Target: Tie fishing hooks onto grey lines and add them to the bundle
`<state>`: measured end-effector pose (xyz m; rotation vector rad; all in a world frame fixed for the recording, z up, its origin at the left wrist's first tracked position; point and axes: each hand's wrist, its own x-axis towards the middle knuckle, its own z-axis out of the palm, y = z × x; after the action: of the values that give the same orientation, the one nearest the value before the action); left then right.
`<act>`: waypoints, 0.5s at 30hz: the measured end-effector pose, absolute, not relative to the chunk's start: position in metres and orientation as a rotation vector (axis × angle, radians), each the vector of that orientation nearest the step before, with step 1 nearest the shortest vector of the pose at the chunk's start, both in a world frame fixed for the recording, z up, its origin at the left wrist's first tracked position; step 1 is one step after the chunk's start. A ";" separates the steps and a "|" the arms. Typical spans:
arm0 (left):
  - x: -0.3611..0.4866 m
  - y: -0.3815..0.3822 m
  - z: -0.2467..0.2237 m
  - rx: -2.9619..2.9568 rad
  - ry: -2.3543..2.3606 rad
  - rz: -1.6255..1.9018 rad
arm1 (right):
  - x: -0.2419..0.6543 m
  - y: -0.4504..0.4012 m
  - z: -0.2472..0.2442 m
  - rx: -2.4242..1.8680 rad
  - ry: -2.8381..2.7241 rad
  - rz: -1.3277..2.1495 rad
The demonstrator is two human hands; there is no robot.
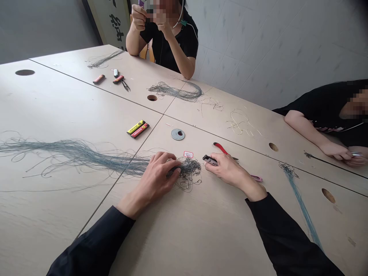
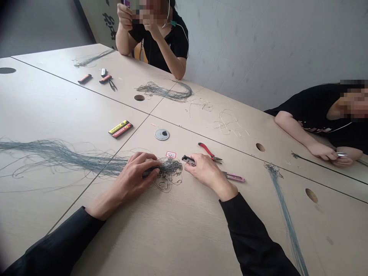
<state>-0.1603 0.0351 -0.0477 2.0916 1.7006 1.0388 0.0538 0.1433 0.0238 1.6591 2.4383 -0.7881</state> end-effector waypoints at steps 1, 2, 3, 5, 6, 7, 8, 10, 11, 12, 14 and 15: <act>-0.161 0.035 -0.048 2.095 1.703 1.039 | 0.057 0.144 0.023 1.645 2.429 -0.861; -0.161 0.034 -0.047 2.100 1.708 1.037 | 0.060 0.144 0.022 1.628 2.421 -0.934; -0.161 0.034 -0.047 2.104 1.714 1.035 | 0.063 0.144 0.021 1.609 2.412 -1.005; -0.161 0.033 -0.046 2.119 1.728 1.028 | 0.068 0.142 0.021 1.571 2.401 -1.136; -0.160 0.032 -0.045 2.130 1.733 1.026 | 0.070 0.141 0.021 1.553 2.397 -1.195; -0.160 0.032 -0.045 2.144 1.736 1.030 | 0.071 0.139 0.021 1.536 2.393 -1.247; -0.159 0.031 -0.044 2.161 1.737 1.035 | 0.072 0.137 0.022 1.525 2.389 -1.288; -0.158 0.031 -0.043 2.195 1.745 1.035 | 0.074 0.133 0.024 1.525 2.392 -1.340; -0.157 0.030 -0.043 2.210 1.754 1.029 | 0.077 0.131 0.026 1.540 2.399 -1.370; -0.157 0.030 -0.043 2.222 1.762 1.016 | 0.082 0.129 0.029 1.570 2.401 -1.407; -0.155 0.030 -0.044 2.239 1.772 0.988 | 0.099 0.126 0.037 1.696 2.374 -1.500; -0.155 0.029 -0.044 2.242 1.777 0.981 | 0.111 0.123 0.042 1.792 2.351 -1.541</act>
<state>-0.1547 0.0294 -0.0443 2.2416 1.7770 0.9806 0.1112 0.1234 0.0418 1.7923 2.3509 -1.5410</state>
